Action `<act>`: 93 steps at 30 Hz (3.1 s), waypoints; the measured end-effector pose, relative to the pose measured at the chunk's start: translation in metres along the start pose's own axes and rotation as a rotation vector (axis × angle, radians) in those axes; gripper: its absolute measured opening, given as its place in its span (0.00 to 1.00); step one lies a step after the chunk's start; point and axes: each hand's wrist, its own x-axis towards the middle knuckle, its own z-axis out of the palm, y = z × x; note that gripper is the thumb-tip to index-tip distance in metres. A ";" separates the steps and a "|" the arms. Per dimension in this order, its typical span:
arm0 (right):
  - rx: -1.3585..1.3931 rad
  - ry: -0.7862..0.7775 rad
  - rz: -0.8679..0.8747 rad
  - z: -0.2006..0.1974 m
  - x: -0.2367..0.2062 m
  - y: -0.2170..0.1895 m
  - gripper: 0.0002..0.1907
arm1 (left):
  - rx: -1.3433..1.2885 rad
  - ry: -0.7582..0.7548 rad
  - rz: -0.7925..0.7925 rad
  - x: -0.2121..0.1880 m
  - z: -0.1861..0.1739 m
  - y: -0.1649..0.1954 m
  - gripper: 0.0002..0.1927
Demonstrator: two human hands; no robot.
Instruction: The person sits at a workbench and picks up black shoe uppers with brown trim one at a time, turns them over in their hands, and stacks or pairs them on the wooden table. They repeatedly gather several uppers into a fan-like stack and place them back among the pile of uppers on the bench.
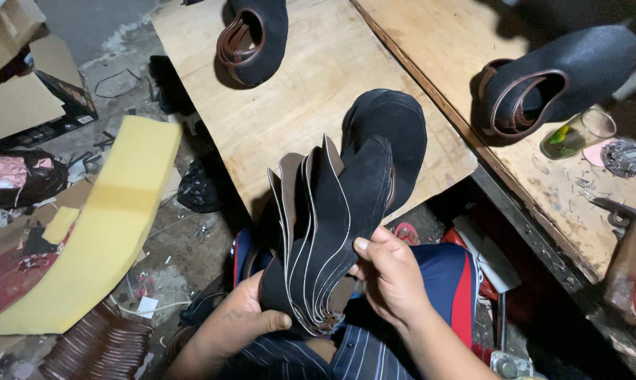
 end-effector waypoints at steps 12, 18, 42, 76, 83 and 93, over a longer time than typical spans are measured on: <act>-0.099 -0.121 -0.078 0.007 -0.004 0.001 0.24 | 0.024 0.005 -0.006 0.001 0.004 0.009 0.38; -0.052 -0.091 -0.031 0.007 -0.002 -0.001 0.25 | -0.039 0.013 -0.051 0.001 0.009 0.012 0.36; 0.036 -0.183 -0.033 -0.015 -0.001 0.015 0.27 | -0.003 0.036 -0.041 0.003 0.003 0.000 0.35; 0.053 -0.035 -0.029 -0.018 -0.001 0.027 0.13 | -0.289 0.015 0.013 0.001 -0.002 -0.019 0.35; 0.029 0.049 -0.008 -0.020 -0.001 0.026 0.09 | -0.220 0.009 0.029 0.002 -0.003 -0.020 0.33; -0.016 0.035 -0.005 -0.019 0.002 0.024 0.12 | -0.069 0.052 -0.098 0.003 -0.005 -0.019 0.31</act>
